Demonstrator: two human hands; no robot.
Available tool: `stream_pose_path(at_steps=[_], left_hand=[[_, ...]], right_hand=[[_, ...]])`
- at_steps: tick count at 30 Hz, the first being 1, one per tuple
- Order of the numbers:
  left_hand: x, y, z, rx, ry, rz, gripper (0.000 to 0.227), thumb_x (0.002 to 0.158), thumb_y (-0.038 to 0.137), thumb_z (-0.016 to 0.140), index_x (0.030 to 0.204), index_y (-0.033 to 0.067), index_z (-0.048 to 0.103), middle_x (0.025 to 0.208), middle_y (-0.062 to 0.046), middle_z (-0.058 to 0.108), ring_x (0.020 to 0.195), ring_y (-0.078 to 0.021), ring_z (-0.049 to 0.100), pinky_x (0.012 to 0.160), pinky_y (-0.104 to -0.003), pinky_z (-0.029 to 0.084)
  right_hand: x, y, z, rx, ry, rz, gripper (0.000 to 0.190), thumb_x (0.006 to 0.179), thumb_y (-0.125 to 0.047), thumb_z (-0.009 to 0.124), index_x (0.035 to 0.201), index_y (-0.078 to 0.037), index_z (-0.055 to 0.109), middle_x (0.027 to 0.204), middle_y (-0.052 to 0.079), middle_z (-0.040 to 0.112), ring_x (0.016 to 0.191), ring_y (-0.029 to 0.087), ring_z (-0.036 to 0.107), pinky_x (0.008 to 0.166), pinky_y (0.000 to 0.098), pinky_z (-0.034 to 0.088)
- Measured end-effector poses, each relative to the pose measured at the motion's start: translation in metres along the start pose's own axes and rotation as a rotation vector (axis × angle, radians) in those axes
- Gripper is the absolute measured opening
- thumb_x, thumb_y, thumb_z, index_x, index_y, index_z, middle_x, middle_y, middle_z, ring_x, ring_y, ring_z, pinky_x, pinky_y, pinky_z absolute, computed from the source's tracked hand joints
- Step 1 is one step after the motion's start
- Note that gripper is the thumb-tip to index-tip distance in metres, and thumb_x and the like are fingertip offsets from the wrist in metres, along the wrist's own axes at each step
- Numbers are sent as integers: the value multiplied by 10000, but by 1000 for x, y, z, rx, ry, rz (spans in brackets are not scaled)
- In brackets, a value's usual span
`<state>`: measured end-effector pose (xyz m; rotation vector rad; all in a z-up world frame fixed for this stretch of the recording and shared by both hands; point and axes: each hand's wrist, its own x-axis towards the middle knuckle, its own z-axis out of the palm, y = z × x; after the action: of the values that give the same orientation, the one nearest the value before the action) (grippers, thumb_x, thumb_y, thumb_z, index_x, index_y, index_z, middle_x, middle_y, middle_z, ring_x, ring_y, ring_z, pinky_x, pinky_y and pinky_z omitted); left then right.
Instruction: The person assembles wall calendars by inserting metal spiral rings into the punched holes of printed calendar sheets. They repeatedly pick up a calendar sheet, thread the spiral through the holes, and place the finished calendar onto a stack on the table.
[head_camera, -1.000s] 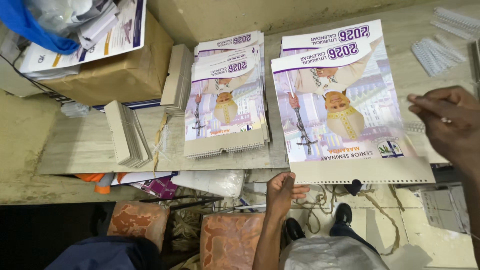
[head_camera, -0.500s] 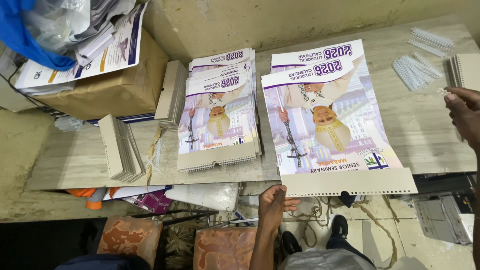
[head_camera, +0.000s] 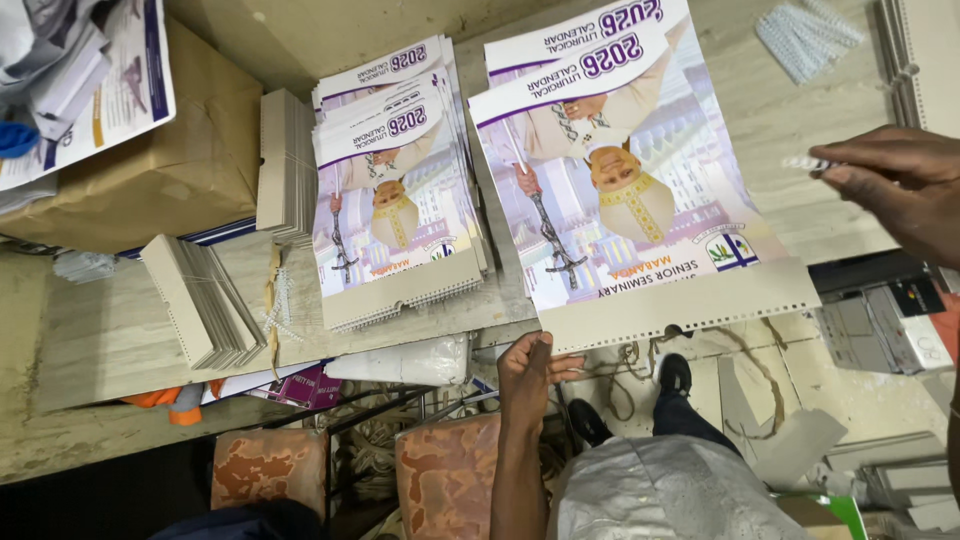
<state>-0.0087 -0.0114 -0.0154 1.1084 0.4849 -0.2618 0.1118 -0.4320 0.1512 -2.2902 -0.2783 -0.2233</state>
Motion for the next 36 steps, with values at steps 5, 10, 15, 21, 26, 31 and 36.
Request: stream_pose_path(at_steps=[5,10,15,21,26,31,36], left_hand=[[-6,17,14,65,41,-20,208,1078,214,654,1084,8,687,771,-97,633,835,-431,846,614,-418,681],[-4,13,17,13,17,-31,190,1075,205,664,1076,15,672,839,-270,769,829,-409,837,596,-413,671],[9,-6,9,-23,3,-32,253,1058,250,700,1126,7,684,825,-183,663,824,-412,835,588,-374,661],[9,-6,10,-50,-22,7,243,1057,236,713,1107,1,679,803,-146,704,813,-414,837,598,-387,668],[-5,19,23,9,-84,-59,350,890,135,862,1178,-21,739,1048,-240,839,820,-300,828,723,-372,695],[5,2,24,-49,-72,25,313,913,118,856,1162,-9,715,987,-221,824,829,-341,836,679,-373,673],[12,-5,29,16,-19,99,369,946,139,845,1221,-14,651,879,-169,804,716,-290,814,581,-320,631]], right_hand=[[-21,-73,40,78,-95,-152,202,916,-102,790,1111,-70,832,1158,116,831,992,212,804,966,325,669],[-60,-78,144,215,-227,-332,353,882,-105,815,1221,-206,811,1186,46,812,1037,203,795,856,299,680],[-83,-66,212,-89,-140,-605,300,995,-175,708,1287,-231,749,1220,6,739,928,247,690,771,380,491],[-89,-55,226,-353,-191,-642,368,914,-99,703,1254,-239,721,1217,36,689,949,286,607,747,439,467],[-95,-78,216,-576,-189,-678,344,829,-118,725,1172,-133,709,1213,83,655,1067,329,588,868,463,494],[-122,-81,229,-550,-66,-569,388,872,-224,730,1258,-217,698,1284,48,667,1071,317,601,893,470,481],[-141,-72,248,555,-284,472,466,999,-305,806,619,-104,627,589,2,511,552,132,420,562,314,335]])
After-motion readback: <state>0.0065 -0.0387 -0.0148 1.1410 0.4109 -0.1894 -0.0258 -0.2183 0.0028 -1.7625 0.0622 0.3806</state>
